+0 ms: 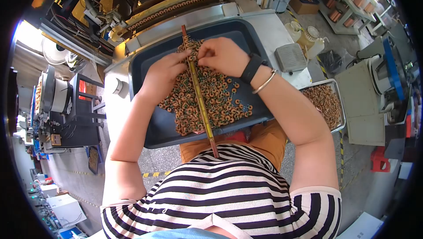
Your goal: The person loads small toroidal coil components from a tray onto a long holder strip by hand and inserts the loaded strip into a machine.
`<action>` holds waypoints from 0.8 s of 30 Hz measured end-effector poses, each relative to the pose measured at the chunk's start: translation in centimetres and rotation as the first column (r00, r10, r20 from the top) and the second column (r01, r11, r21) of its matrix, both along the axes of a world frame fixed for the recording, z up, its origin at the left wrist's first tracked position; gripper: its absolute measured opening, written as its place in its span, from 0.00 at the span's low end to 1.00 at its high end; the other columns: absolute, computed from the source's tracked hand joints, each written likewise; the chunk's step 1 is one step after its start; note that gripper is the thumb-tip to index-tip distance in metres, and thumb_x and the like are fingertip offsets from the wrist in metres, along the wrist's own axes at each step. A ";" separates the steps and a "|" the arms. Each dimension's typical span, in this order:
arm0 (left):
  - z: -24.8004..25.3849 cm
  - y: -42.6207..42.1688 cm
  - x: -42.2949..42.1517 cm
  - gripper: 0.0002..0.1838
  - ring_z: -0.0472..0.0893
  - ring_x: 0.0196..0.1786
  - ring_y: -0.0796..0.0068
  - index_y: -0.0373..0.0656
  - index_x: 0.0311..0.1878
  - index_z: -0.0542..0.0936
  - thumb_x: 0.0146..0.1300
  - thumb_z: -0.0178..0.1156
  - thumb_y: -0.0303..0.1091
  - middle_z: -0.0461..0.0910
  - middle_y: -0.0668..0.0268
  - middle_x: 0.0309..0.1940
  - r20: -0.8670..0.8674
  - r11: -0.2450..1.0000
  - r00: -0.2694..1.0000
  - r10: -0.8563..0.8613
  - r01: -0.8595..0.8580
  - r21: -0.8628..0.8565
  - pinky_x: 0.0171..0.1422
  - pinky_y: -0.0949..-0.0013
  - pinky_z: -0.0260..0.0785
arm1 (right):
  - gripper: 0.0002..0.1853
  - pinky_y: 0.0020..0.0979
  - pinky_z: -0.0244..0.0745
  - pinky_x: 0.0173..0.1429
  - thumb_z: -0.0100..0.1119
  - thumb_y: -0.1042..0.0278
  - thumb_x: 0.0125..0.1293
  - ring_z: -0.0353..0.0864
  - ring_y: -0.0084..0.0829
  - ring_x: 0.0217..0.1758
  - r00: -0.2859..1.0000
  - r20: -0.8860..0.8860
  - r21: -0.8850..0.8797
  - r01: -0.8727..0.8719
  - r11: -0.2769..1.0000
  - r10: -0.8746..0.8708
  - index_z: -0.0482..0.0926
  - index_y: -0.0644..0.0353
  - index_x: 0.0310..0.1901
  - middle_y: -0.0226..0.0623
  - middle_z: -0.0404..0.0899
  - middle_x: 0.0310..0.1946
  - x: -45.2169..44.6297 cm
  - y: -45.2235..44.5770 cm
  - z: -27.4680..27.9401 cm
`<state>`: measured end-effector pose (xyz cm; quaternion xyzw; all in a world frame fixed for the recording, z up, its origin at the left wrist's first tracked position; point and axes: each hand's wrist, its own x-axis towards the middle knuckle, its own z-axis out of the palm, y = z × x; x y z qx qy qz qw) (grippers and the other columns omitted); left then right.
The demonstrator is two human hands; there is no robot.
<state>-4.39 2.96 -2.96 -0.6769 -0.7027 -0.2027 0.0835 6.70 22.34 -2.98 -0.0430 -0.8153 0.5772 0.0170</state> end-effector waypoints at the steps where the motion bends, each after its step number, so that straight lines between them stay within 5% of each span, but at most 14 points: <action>1: -0.3 0.0 0.0 0.11 0.72 0.55 0.53 0.36 0.38 0.75 0.49 0.51 0.21 0.73 0.56 0.54 -0.002 1.000 1.000 -0.002 0.002 0.004 0.57 0.61 0.67 | 0.05 0.19 0.68 0.26 0.59 0.73 0.59 0.72 0.15 0.23 0.998 -0.052 0.025 -0.017 1.000 0.018 0.76 0.65 0.33 0.28 0.75 0.22 -0.1 -0.7 -0.2; 6: -1.0 0.2 0.7 0.14 0.73 0.55 0.56 0.37 0.39 0.76 0.47 0.52 0.18 0.74 0.56 0.53 0.037 0.998 0.998 0.055 -0.056 0.014 0.57 0.62 0.67 | 0.04 0.21 0.69 0.27 0.60 0.75 0.57 0.72 0.17 0.22 0.983 -0.182 0.249 0.030 0.968 0.017 0.76 0.66 0.32 0.29 0.75 0.21 -0.4 -1.8 -0.9; 10: -1.1 0.4 1.3 0.14 0.73 0.56 0.55 0.36 0.40 0.76 0.47 0.51 0.17 0.73 0.55 0.53 0.013 0.994 0.994 0.108 -0.107 -0.026 0.58 0.61 0.67 | 0.05 0.22 0.70 0.28 0.61 0.76 0.57 0.74 0.19 0.22 0.960 -0.278 0.180 0.013 0.984 0.038 0.76 0.66 0.33 0.30 0.75 0.20 -0.4 -1.8 -1.6; 13: -1.3 0.5 1.5 0.15 0.73 0.55 0.55 0.36 0.39 0.75 0.45 0.52 0.16 0.73 0.55 0.53 -0.009 0.992 0.993 0.120 -0.120 -0.035 0.58 0.60 0.67 | 0.06 0.22 0.71 0.29 0.61 0.76 0.56 0.75 0.20 0.23 0.994 -0.086 0.123 0.071 0.990 -0.060 0.77 0.67 0.35 0.32 0.77 0.21 -0.6 -2.1 -1.1; 15: -1.2 0.3 1.4 0.14 0.72 0.56 0.54 0.35 0.40 0.75 0.47 0.51 0.17 0.73 0.55 0.54 0.025 0.993 0.993 0.112 -0.111 -0.050 0.57 0.60 0.67 | 0.07 0.22 0.71 0.28 0.62 0.75 0.56 0.76 0.18 0.23 0.963 -0.261 0.261 0.141 0.955 -0.071 0.78 0.67 0.36 0.32 0.78 0.23 -1.0 -2.0 -1.7; 17: -1.0 0.2 1.0 0.13 0.72 0.56 0.54 0.35 0.40 0.75 0.48 0.51 0.19 0.72 0.54 0.54 0.058 0.993 0.992 0.109 -0.105 -0.062 0.57 0.60 0.67 | 0.08 0.21 0.70 0.28 0.62 0.74 0.56 0.76 0.18 0.23 0.968 -0.241 0.223 0.121 0.967 -0.066 0.79 0.67 0.37 0.32 0.79 0.24 -0.9 -1.7 -1.6; 19: -0.6 0.1 0.4 0.13 0.72 0.56 0.54 0.36 0.38 0.76 0.48 0.51 0.18 0.72 0.56 0.55 0.048 0.989 0.993 0.112 -0.115 0.088 0.57 0.60 0.67 | 0.08 0.21 0.70 0.28 0.62 0.74 0.56 0.76 0.18 0.23 0.975 -0.213 0.182 0.096 0.979 -0.057 0.79 0.67 0.37 0.31 0.79 0.24 -0.6 -1.6 -1.2; 24: -0.7 0.0 -0.4 0.10 0.78 0.41 0.62 0.37 0.38 0.76 0.51 0.56 0.18 0.78 0.60 0.40 0.219 0.974 0.967 0.133 -0.168 0.152 0.45 0.66 0.71 | 0.09 0.20 0.71 0.31 0.63 0.73 0.57 0.75 0.17 0.26 0.954 -0.271 0.165 0.174 0.971 -0.125 0.79 0.66 0.39 0.30 0.79 0.25 -0.1 -1.2 -0.7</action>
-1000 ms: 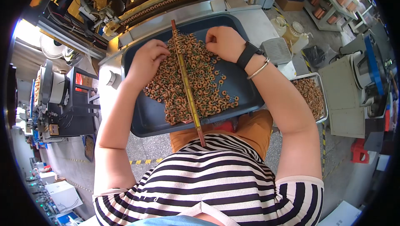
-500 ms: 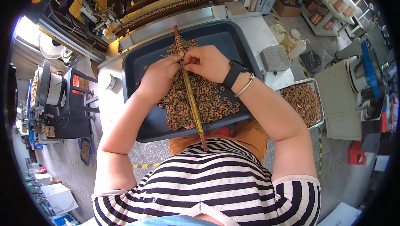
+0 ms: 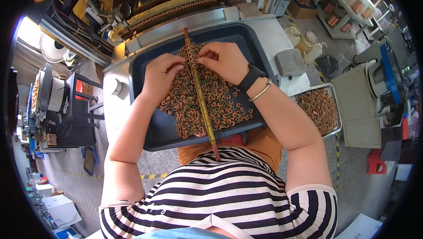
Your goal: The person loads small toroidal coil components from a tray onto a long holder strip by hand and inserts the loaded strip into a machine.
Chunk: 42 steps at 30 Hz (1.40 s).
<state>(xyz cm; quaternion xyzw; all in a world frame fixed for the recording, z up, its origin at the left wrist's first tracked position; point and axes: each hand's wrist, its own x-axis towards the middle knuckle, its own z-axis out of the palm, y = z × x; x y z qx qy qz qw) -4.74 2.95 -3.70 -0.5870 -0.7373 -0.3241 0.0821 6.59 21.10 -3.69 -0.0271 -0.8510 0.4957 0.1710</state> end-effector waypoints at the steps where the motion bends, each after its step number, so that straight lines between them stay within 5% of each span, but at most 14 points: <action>1: -0.1 0.3 0.4 0.09 0.77 0.37 0.68 0.38 0.38 0.76 0.52 0.58 0.19 0.78 0.62 0.35 0.386 0.998 0.922 -0.002 -0.021 0.053 0.42 0.70 0.70 | 0.09 0.20 0.71 0.32 0.63 0.73 0.57 0.75 0.17 0.27 1.000 -0.007 -0.026 -0.007 1.000 0.007 0.78 0.65 0.39 0.30 0.78 0.24 0.2 -0.1 0.2; 2: -0.1 0.4 0.7 0.09 0.76 0.33 0.74 0.38 0.39 0.76 0.54 0.60 0.21 0.77 0.65 0.31 0.712 0.994 0.701 -0.026 -0.059 0.094 0.39 0.73 0.70 | 0.09 0.20 0.71 0.32 0.63 0.73 0.57 0.75 0.17 0.27 1.000 -0.009 -0.025 -0.007 1.000 0.007 0.78 0.65 0.39 0.30 0.78 0.24 0.4 -0.6 0.6; 6: -0.1 0.6 0.7 0.11 0.73 0.31 0.82 0.40 0.42 0.76 0.55 0.62 0.22 0.76 0.68 0.29 0.902 0.987 0.401 -0.157 0.077 0.138 0.36 0.77 0.68 | 0.08 0.19 0.71 0.32 0.62 0.75 0.57 0.75 0.17 0.26 0.973 -0.154 0.070 -0.164 0.984 0.173 0.77 0.67 0.37 0.31 0.78 0.25 0.8 -1.4 1.1; 8: -0.4 0.9 1.1 0.16 0.75 0.34 0.73 0.41 0.48 0.75 0.53 0.61 0.22 0.75 0.64 0.32 0.688 0.994 0.719 -0.099 0.045 0.095 0.38 0.71 0.69 | 0.07 0.19 0.72 0.32 0.60 0.76 0.58 0.75 0.17 0.26 0.993 0.007 -0.170 -0.112 0.979 0.115 0.77 0.68 0.37 0.31 0.78 0.25 0.9 -1.3 0.9; 9: -0.2 0.8 1.2 0.16 0.75 0.34 0.73 0.41 0.48 0.75 0.53 0.61 0.22 0.75 0.64 0.32 0.685 0.994 0.721 -0.102 0.048 0.097 0.38 0.71 0.69 | 0.07 0.19 0.72 0.32 0.60 0.76 0.58 0.75 0.17 0.26 0.994 0.005 -0.167 -0.110 0.980 0.113 0.77 0.68 0.37 0.31 0.78 0.25 0.9 -1.1 0.9; 10: 0.2 0.7 1.3 0.19 0.75 0.37 0.67 0.42 0.50 0.75 0.53 0.60 0.23 0.75 0.62 0.34 0.312 0.999 0.949 -0.035 0.036 0.005 0.41 0.67 0.69 | 0.06 0.18 0.72 0.31 0.60 0.76 0.58 0.76 0.17 0.26 0.985 0.093 -0.259 -0.114 0.959 0.142 0.78 0.68 0.37 0.31 0.78 0.25 1.1 -0.8 0.9; 11: 0.5 0.7 1.5 0.21 0.75 0.40 0.61 0.42 0.52 0.74 0.52 0.59 0.23 0.74 0.59 0.36 -0.127 0.998 0.992 0.004 -0.013 -0.067 0.43 0.63 0.69 | 0.05 0.18 0.72 0.31 0.59 0.77 0.58 0.76 0.17 0.27 0.969 0.176 -0.345 -0.105 0.933 0.174 0.78 0.68 0.36 0.31 0.78 0.25 1.2 -0.4 0.9; 13: 0.0 0.5 0.8 0.23 0.72 0.45 0.52 0.43 0.54 0.73 0.52 0.57 0.25 0.73 0.55 0.38 -0.106 0.991 0.992 -0.072 0.059 -0.119 0.49 0.57 0.66 | 0.04 0.21 0.73 0.31 0.59 0.75 0.58 0.78 0.18 0.28 0.970 0.147 -0.124 -0.175 0.977 0.192 0.79 0.66 0.34 0.32 0.79 0.24 1.3 -0.4 0.5; 15: -0.2 0.9 0.8 0.22 0.72 0.45 0.53 0.41 0.55 0.73 0.54 0.55 0.25 0.73 0.54 0.38 -0.159 0.980 0.983 -0.090 0.059 -0.191 0.49 0.57 0.66 | 0.08 0.32 0.74 0.33 0.62 0.67 0.54 0.80 0.34 0.28 0.982 -0.030 0.221 -0.177 0.959 0.188 0.79 0.61 0.33 0.40 0.80 0.27 1.1 -0.2 -0.7; 24: 0.0 0.9 1.8 0.22 0.72 0.47 0.50 0.31 0.54 0.71 0.53 0.54 0.22 0.74 0.50 0.42 -0.133 0.970 0.988 -0.082 0.049 -0.238 0.53 0.56 0.65 | 0.06 0.32 0.72 0.33 0.63 0.67 0.52 0.79 0.35 0.27 0.978 -0.012 0.112 -0.206 0.972 0.209 0.79 0.60 0.30 0.39 0.79 0.23 0.9 -0.7 -0.7; 32: 0.0 0.7 2.0 0.25 0.72 0.44 0.50 0.34 0.57 0.69 0.53 0.55 0.20 0.75 0.52 0.39 -0.164 0.983 0.980 -0.113 0.086 -0.163 0.49 0.56 0.64 | 0.09 0.39 0.72 0.36 0.62 0.64 0.51 0.79 0.44 0.31 0.989 -0.120 0.380 -0.034 0.924 0.086 0.81 0.58 0.33 0.41 0.79 0.26 1.3 -1.0 -0.2; 36: 0.5 0.1 0.8 0.26 0.74 0.44 0.55 0.37 0.57 0.71 0.50 0.59 0.20 0.74 0.55 0.39 0.131 0.973 0.965 0.228 -0.230 0.004 0.50 0.62 0.66 | 0.10 0.36 0.74 0.36 0.60 0.63 0.52 0.80 0.40 0.30 0.987 -0.077 0.161 0.150 0.976 -0.139 0.81 0.60 0.33 0.40 0.81 0.25 2.9 0.8 1.5; 40: -2.6 -1.2 -4.3 0.21 0.72 0.49 0.53 0.36 0.52 0.74 0.52 0.59 0.25 0.73 0.51 0.43 -0.126 0.957 0.948 0.292 -0.290 0.027 0.57 0.60 0.63 | 0.11 0.35 0.74 0.36 0.61 0.63 0.51 0.81 0.38 0.30 0.987 -0.008 0.385 0.151 0.910 -0.161 0.81 0.61 0.32 0.40 0.81 0.25 5.4 3.4 0.2; 42: -3.0 -1.6 -4.8 0.17 0.72 0.50 0.52 0.36 0.46 0.77 0.51 0.59 0.28 0.73 0.51 0.44 -0.023 0.930 0.976 0.219 -0.215 -0.297 0.58 0.58 0.62 | 0.10 0.33 0.74 0.34 0.62 0.65 0.53 0.81 0.35 0.29 0.995 -0.040 0.339 0.101 0.935 -0.093 0.80 0.62 0.33 0.40 0.81 0.26 8.4 3.5 0.8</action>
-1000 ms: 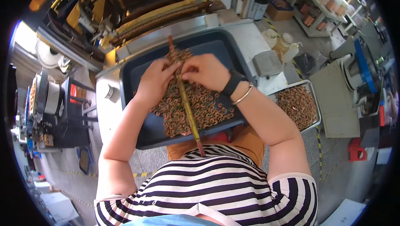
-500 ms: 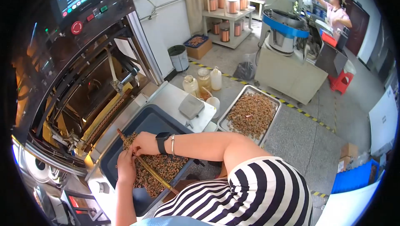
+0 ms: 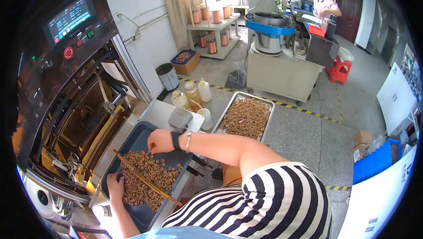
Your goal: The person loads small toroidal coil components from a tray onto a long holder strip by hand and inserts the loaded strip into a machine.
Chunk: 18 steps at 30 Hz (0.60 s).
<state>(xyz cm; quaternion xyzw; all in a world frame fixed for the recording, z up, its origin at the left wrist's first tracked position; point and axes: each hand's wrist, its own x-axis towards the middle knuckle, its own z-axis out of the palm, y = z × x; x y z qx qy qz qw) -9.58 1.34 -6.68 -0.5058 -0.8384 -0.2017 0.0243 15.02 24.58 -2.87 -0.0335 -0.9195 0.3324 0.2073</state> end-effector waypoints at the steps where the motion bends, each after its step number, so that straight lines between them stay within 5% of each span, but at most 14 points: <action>1: -0.5 0.1 0.0 0.12 0.72 0.49 0.52 0.36 0.39 0.79 0.50 0.61 0.28 0.74 0.52 0.42 -0.004 0.996 1.000 -0.015 0.015 0.092 0.56 0.59 0.63 | 0.09 0.31 0.73 0.34 0.62 0.65 0.54 0.80 0.33 0.28 1.000 -0.014 -0.061 0.005 0.998 -0.006 0.80 0.62 0.33 0.39 0.81 0.26 1.7 -0.3 0.2; 4: -0.4 0.3 -0.4 0.06 0.74 0.44 0.55 0.36 0.29 0.79 0.46 0.63 0.25 0.75 0.55 0.36 0.005 0.997 0.999 -0.033 0.032 0.073 0.50 0.60 0.65 | 0.10 0.24 0.72 0.31 0.61 0.67 0.58 0.78 0.22 0.26 0.992 0.114 -0.393 0.093 0.915 -0.051 0.80 0.64 0.37 0.35 0.81 0.25 7.6 -1.6 1.8; 7: -1.6 0.4 -1.7 0.08 0.77 0.33 0.58 0.36 0.30 0.79 0.44 0.64 0.25 0.76 0.56 0.28 0.053 0.986 0.996 -0.066 0.057 0.155 0.41 0.63 0.69 | 0.10 0.24 0.72 0.31 0.61 0.67 0.57 0.78 0.20 0.25 0.989 0.067 -0.412 0.145 0.899 -0.129 0.80 0.65 0.37 0.33 0.81 0.25 12.6 -3.1 2.7; 9: -1.6 0.8 -1.7 0.10 0.77 0.30 0.61 0.35 0.31 0.79 0.43 0.64 0.25 0.77 0.57 0.24 0.283 0.984 0.959 0.007 -0.057 0.168 0.39 0.65 0.70 | 0.11 0.21 0.72 0.36 0.61 0.67 0.58 0.78 0.18 0.31 0.987 0.073 -0.397 0.163 0.903 -0.147 0.80 0.64 0.40 0.33 0.81 0.28 15.7 -5.0 4.1; 12: -2.9 1.2 -3.2 0.10 0.77 0.27 0.67 0.33 0.32 0.79 0.44 0.64 0.25 0.78 0.58 0.22 0.257 0.983 0.966 -0.013 -0.034 0.178 0.36 0.68 0.70 | 0.12 0.24 0.73 0.37 0.60 0.68 0.60 0.79 0.22 0.33 0.992 -0.086 -0.502 -0.124 0.856 0.093 0.79 0.64 0.43 0.35 0.81 0.33 20.2 -9.1 8.9; 15: -1.8 1.0 -2.4 0.07 0.77 0.26 0.71 0.33 0.31 0.79 0.46 0.62 0.24 0.78 0.60 0.22 0.274 0.976 0.961 -0.037 -0.024 0.215 0.34 0.70 0.69 | 0.21 0.33 0.75 0.34 0.63 0.54 0.58 0.79 0.37 0.32 0.756 -0.402 -0.283 -0.639 0.716 0.516 0.78 0.67 0.42 0.41 0.81 0.37 23.0 -11.7 12.1; 18: -2.0 1.3 -3.0 0.05 0.75 0.26 0.72 0.36 0.28 0.77 0.45 0.62 0.22 0.76 0.62 0.20 0.232 0.978 0.972 -0.040 -0.009 0.207 0.33 0.71 0.68 | 0.19 0.35 0.73 0.30 0.60 0.59 0.61 0.77 0.41 0.28 0.605 -0.504 -0.086 -0.745 0.661 0.617 0.76 0.72 0.37 0.45 0.77 0.31 23.6 -13.6 13.8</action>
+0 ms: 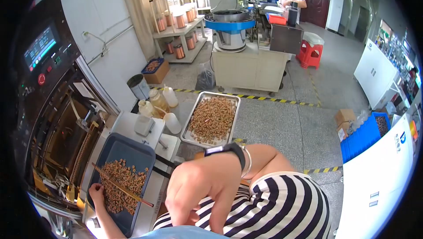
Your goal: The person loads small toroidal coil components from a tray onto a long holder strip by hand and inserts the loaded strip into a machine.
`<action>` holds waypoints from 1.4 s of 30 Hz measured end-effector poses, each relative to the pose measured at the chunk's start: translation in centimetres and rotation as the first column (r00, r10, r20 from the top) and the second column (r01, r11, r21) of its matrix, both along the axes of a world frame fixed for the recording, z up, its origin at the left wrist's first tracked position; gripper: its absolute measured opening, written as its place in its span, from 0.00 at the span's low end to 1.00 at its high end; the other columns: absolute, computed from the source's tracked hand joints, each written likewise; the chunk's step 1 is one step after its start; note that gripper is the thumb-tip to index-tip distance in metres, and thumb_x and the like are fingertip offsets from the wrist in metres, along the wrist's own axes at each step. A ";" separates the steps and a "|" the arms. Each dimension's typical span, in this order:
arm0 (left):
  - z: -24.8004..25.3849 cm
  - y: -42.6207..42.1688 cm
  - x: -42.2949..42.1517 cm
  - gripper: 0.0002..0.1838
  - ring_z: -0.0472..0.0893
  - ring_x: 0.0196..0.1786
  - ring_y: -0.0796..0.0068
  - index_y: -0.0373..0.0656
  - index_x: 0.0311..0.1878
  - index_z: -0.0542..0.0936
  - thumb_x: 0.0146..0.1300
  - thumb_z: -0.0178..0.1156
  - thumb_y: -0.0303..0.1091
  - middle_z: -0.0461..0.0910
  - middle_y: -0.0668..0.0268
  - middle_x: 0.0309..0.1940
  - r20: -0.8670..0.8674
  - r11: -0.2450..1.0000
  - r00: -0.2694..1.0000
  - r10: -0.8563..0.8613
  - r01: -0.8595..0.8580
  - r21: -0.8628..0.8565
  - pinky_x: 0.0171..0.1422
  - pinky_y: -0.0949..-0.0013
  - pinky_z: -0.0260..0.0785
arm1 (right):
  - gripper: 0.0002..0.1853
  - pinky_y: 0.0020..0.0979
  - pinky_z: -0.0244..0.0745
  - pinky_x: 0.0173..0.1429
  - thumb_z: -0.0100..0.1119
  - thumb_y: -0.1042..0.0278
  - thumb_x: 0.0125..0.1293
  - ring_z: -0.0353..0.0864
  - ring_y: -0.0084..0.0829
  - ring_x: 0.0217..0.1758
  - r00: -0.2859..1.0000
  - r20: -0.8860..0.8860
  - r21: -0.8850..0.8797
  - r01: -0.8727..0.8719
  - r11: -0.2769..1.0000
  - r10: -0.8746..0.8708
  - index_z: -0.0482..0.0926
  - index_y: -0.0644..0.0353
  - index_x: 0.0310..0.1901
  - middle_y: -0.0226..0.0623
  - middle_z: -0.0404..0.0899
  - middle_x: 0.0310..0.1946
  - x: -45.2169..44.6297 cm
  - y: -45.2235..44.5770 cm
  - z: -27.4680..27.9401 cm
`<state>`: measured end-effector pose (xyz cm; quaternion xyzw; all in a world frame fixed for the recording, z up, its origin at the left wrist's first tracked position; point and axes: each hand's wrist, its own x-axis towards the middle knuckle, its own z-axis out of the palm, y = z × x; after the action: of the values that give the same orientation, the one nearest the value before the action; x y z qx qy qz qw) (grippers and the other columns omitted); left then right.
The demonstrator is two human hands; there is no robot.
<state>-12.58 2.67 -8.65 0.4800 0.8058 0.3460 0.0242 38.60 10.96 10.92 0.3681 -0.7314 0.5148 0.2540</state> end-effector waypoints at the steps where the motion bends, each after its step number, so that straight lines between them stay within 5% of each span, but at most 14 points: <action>1: -0.6 0.1 -0.6 0.05 0.74 0.25 0.73 0.37 0.28 0.77 0.45 0.62 0.22 0.75 0.63 0.20 0.002 1.000 1.000 -0.002 0.002 0.001 0.33 0.71 0.67 | 0.21 0.26 0.65 0.24 0.65 0.52 0.56 0.73 0.27 0.23 0.996 -0.077 -0.085 0.047 0.995 -0.054 0.76 0.66 0.35 0.31 0.75 0.24 -0.1 -0.6 -0.5; 7: -1.5 0.5 -1.1 0.06 0.72 0.25 0.74 0.38 0.30 0.75 0.46 0.58 0.21 0.74 0.65 0.20 0.004 0.999 1.000 -0.020 0.019 0.042 0.33 0.71 0.66 | 0.13 0.31 0.64 0.22 0.62 0.61 0.60 0.73 0.35 0.20 0.990 -0.141 -0.114 -0.044 0.992 0.027 0.76 0.65 0.34 0.35 0.74 0.21 1.5 0.0 -1.5; 8: -1.1 0.5 -0.6 0.06 0.72 0.25 0.72 0.38 0.31 0.75 0.48 0.56 0.21 0.73 0.64 0.21 -0.026 0.999 0.999 -0.026 0.027 0.038 0.33 0.69 0.66 | 0.12 0.35 0.69 0.24 0.57 0.69 0.62 0.75 0.39 0.24 0.982 -0.162 -0.047 -0.109 0.993 0.101 0.74 0.74 0.34 0.45 0.75 0.27 1.7 0.6 -1.1; 11: -0.7 0.6 0.7 0.06 0.72 0.26 0.66 0.37 0.34 0.74 0.50 0.53 0.21 0.73 0.61 0.22 -0.181 0.993 0.983 0.031 -0.010 0.117 0.34 0.67 0.66 | 0.08 0.32 0.63 0.21 0.60 0.68 0.60 0.73 0.36 0.20 0.991 -0.129 -0.142 -0.052 0.989 0.033 0.77 0.64 0.31 0.35 0.73 0.20 1.8 0.4 -1.7; 15: -1.2 0.3 -0.2 0.09 0.73 0.29 0.63 0.37 0.38 0.72 0.53 0.50 0.20 0.72 0.58 0.26 -0.303 0.949 0.946 0.119 -0.019 0.313 0.37 0.65 0.66 | 0.09 0.35 0.65 0.22 0.53 0.71 0.62 0.73 0.39 0.22 0.990 -0.040 0.052 -0.135 0.990 0.137 0.74 0.70 0.32 0.42 0.72 0.23 1.1 2.4 -1.8; 17: -0.6 -0.3 -0.5 0.09 0.74 0.32 0.65 0.36 0.39 0.71 0.53 0.50 0.19 0.73 0.57 0.29 -0.144 0.970 0.983 0.117 -0.082 0.229 0.37 0.66 0.66 | 0.09 0.35 0.65 0.23 0.52 0.69 0.63 0.73 0.40 0.22 0.975 0.006 0.102 -0.219 0.970 0.220 0.74 0.67 0.30 0.41 0.73 0.23 -0.3 2.8 -2.4; 18: -0.6 -0.4 -0.8 0.09 0.74 0.33 0.66 0.36 0.38 0.72 0.52 0.50 0.19 0.73 0.58 0.30 -0.017 0.978 0.993 0.118 -0.113 0.175 0.38 0.67 0.66 | 0.10 0.34 0.56 0.21 0.57 0.70 0.60 0.66 0.38 0.17 0.985 -0.022 0.024 -0.171 0.985 0.172 0.73 0.61 0.22 0.34 0.67 0.15 -1.1 2.1 -3.1; 20: -1.0 0.1 -0.9 0.07 0.74 0.32 0.69 0.36 0.34 0.74 0.50 0.51 0.18 0.73 0.61 0.30 -0.122 0.975 0.987 0.100 -0.073 0.211 0.38 0.70 0.66 | 0.13 0.33 0.56 0.20 0.60 0.65 0.59 0.67 0.37 0.16 0.980 -0.062 -0.003 -0.192 0.981 0.192 0.73 0.61 0.21 0.33 0.67 0.14 -1.9 2.5 -4.1; 21: 0.5 -0.4 0.6 0.07 0.73 0.32 0.71 0.36 0.33 0.75 0.49 0.52 0.18 0.74 0.62 0.29 -0.146 0.985 0.982 0.119 -0.098 0.143 0.38 0.71 0.66 | 0.16 0.35 0.54 0.19 0.54 0.63 0.64 0.61 0.37 0.14 0.940 0.100 -0.111 -0.315 0.942 0.326 0.73 0.62 0.21 0.39 0.64 0.14 -1.4 3.6 -3.0; 23: -1.0 -0.8 -1.3 0.08 0.73 0.32 0.70 0.36 0.32 0.76 0.48 0.52 0.18 0.74 0.62 0.29 -0.262 0.968 0.964 0.051 0.017 0.251 0.37 0.71 0.67 | 0.15 0.32 0.57 0.20 0.65 0.60 0.57 0.67 0.34 0.16 0.990 0.059 -0.125 -0.122 0.985 0.130 0.74 0.61 0.22 0.32 0.69 0.15 -1.2 3.9 -4.6; 24: -1.1 -0.7 -1.7 0.08 0.73 0.31 0.70 0.36 0.33 0.76 0.48 0.52 0.18 0.74 0.62 0.29 -0.205 0.973 0.976 0.069 -0.021 0.229 0.37 0.71 0.67 | 0.14 0.32 0.64 0.23 0.59 0.59 0.62 0.74 0.36 0.22 0.988 0.061 -0.099 -0.137 0.986 0.144 0.75 0.64 0.28 0.38 0.74 0.23 -0.8 5.1 -4.4; 29: -1.9 -1.0 -3.4 0.10 0.75 0.33 0.72 0.35 0.37 0.76 0.50 0.52 0.17 0.75 0.63 0.31 0.005 0.973 0.998 0.057 -0.057 0.223 0.40 0.72 0.68 | 0.11 0.29 0.64 0.26 0.63 0.65 0.59 0.73 0.32 0.22 0.909 0.374 -0.149 0.254 0.956 -0.183 0.78 0.65 0.29 0.34 0.75 0.22 -0.2 7.5 -6.4; 35: -1.9 -1.6 -3.7 0.09 0.75 0.36 0.74 0.34 0.40 0.75 0.55 0.51 0.17 0.76 0.63 0.34 0.147 0.966 0.970 0.191 -0.213 0.147 0.42 0.74 0.68 | 0.10 0.28 0.67 0.30 0.61 0.65 0.60 0.75 0.31 0.27 0.822 0.551 -0.166 0.273 0.948 -0.140 0.78 0.65 0.31 0.36 0.76 0.24 -2.5 9.1 -8.9; 42: -2.7 -2.2 -5.0 0.08 0.73 0.36 0.74 0.34 0.40 0.74 0.56 0.51 0.17 0.75 0.63 0.33 0.071 0.973 0.987 0.146 -0.157 0.172 0.42 0.74 0.67 | 0.09 0.28 0.68 0.32 0.59 0.66 0.61 0.75 0.29 0.28 0.760 0.626 -0.095 0.299 0.950 -0.176 0.78 0.64 0.32 0.35 0.77 0.24 -4.0 9.8 -10.7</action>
<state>-17.57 0.49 -11.32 0.4070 0.8052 0.4308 -0.0216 34.60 20.80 0.18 0.0605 -0.7623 0.6362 0.1018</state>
